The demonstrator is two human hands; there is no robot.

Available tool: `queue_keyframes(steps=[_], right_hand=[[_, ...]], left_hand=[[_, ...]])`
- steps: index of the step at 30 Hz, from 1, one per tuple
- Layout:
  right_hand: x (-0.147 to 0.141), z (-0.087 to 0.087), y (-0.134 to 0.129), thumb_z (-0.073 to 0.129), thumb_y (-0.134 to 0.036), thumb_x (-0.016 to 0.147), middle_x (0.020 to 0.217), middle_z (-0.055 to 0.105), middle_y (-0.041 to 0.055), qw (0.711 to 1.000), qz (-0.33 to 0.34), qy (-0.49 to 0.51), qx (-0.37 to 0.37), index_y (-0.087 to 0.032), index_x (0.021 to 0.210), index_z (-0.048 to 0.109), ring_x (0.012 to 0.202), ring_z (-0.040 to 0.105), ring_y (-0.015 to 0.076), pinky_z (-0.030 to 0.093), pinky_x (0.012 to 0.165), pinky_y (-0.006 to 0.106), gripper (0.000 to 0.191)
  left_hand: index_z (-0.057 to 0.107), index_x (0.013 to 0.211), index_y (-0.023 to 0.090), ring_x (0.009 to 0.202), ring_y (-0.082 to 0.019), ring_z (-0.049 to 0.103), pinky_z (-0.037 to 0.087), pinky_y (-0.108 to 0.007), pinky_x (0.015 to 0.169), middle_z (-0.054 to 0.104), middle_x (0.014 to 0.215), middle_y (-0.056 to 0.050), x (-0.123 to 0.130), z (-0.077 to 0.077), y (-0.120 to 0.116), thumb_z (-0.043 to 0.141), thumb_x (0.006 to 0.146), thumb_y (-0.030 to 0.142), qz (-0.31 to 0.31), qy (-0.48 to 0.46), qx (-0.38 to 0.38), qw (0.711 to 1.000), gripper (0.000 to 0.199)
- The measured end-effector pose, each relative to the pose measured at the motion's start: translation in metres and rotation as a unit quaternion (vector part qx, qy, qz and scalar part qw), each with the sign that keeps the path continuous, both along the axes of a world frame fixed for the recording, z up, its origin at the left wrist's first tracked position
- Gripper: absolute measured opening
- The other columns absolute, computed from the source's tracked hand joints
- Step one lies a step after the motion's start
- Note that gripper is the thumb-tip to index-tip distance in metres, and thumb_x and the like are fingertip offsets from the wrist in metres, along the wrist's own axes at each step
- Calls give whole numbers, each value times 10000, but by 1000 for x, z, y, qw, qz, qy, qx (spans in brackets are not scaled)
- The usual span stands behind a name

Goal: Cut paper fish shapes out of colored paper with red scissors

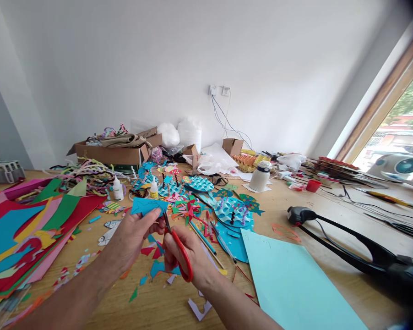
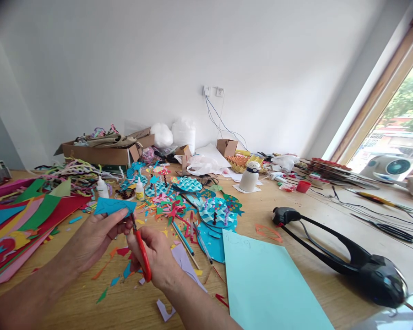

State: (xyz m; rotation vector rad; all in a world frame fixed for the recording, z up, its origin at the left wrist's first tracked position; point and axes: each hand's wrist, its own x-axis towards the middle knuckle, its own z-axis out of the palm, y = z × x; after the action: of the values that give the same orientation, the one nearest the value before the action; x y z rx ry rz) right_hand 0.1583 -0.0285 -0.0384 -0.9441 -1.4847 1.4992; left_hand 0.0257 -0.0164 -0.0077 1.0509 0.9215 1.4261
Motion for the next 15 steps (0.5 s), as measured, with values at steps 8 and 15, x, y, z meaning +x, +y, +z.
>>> queue_keyframes(steps=[8,15], right_hand=[[0,0,0,540,-753,656,470,442,-64,1000,-9,-9,24,-185,645,458,415,447,79,350,401,182,574],[0,4,-2,529,-736,667,449,437,-64,999,-22,-32,15,-194,618,432,393,431,73,307,368,170,553]], left_hand=[[674,544,165,493,-101,572,492,-191,519,661,500,29,5,-5,-2,743,607,267,11,-30,-1,999,137],[665,539,160,498,-103,572,492,-199,529,656,502,27,7,-6,-2,741,610,262,26,-28,-2,999,146]])
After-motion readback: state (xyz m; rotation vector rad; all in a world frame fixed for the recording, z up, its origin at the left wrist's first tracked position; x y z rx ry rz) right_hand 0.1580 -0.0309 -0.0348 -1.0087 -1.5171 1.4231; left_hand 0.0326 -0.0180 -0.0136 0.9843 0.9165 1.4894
